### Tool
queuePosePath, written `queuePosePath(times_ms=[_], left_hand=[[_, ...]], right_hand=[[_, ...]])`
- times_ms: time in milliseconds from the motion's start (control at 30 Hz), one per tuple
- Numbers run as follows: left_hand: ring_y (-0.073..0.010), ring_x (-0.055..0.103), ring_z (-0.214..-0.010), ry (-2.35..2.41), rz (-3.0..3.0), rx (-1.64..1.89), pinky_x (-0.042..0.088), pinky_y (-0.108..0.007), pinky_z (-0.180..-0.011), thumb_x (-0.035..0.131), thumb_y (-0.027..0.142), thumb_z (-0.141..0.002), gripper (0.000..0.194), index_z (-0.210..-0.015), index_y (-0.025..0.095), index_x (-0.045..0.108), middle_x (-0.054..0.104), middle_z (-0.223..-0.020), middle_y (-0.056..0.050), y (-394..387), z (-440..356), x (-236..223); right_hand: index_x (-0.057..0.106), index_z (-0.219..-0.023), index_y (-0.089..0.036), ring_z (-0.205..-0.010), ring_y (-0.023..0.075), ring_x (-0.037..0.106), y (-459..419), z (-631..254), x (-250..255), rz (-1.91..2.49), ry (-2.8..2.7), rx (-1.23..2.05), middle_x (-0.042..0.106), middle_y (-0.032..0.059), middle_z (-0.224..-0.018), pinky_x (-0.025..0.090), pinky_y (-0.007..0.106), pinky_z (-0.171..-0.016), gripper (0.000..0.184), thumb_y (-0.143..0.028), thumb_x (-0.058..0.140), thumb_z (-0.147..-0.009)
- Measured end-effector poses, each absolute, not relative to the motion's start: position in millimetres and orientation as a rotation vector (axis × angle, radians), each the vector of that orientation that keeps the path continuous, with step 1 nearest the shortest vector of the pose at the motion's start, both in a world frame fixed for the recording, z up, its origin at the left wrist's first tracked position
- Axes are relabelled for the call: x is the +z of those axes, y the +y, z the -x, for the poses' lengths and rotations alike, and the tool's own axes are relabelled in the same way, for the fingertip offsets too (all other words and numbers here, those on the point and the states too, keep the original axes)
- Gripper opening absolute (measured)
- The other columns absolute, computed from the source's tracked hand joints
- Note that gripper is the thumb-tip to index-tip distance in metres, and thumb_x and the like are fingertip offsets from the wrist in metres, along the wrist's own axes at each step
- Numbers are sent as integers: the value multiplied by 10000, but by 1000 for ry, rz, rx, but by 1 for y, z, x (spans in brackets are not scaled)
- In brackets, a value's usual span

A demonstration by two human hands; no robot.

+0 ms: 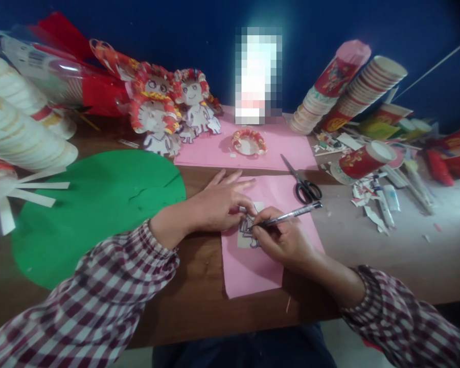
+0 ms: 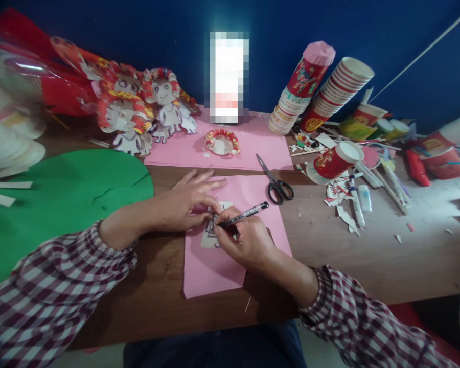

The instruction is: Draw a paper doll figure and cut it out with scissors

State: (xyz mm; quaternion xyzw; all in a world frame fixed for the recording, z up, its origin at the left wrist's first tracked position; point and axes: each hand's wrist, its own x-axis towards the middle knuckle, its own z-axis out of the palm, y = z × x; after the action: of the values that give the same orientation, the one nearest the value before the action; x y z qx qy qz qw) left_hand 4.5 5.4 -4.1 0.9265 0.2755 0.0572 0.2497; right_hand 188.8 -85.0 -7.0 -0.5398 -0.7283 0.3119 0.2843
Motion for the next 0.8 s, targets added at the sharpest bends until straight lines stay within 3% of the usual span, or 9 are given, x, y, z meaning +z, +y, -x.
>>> queuePosePath(times_ms=[800], left_hand=[[-286, 79, -1387, 751, -2522, 153, 8, -572, -1074, 535, 262, -779, 278, -1012, 357, 653, 277, -1486, 60, 6, -5, -5]], right_hand=[[589, -839, -186, -595, 113, 595, -86, -188, -7, 1417, -1974, 885, 656, 14, -734, 445, 204, -553, 60, -213, 541, -814]])
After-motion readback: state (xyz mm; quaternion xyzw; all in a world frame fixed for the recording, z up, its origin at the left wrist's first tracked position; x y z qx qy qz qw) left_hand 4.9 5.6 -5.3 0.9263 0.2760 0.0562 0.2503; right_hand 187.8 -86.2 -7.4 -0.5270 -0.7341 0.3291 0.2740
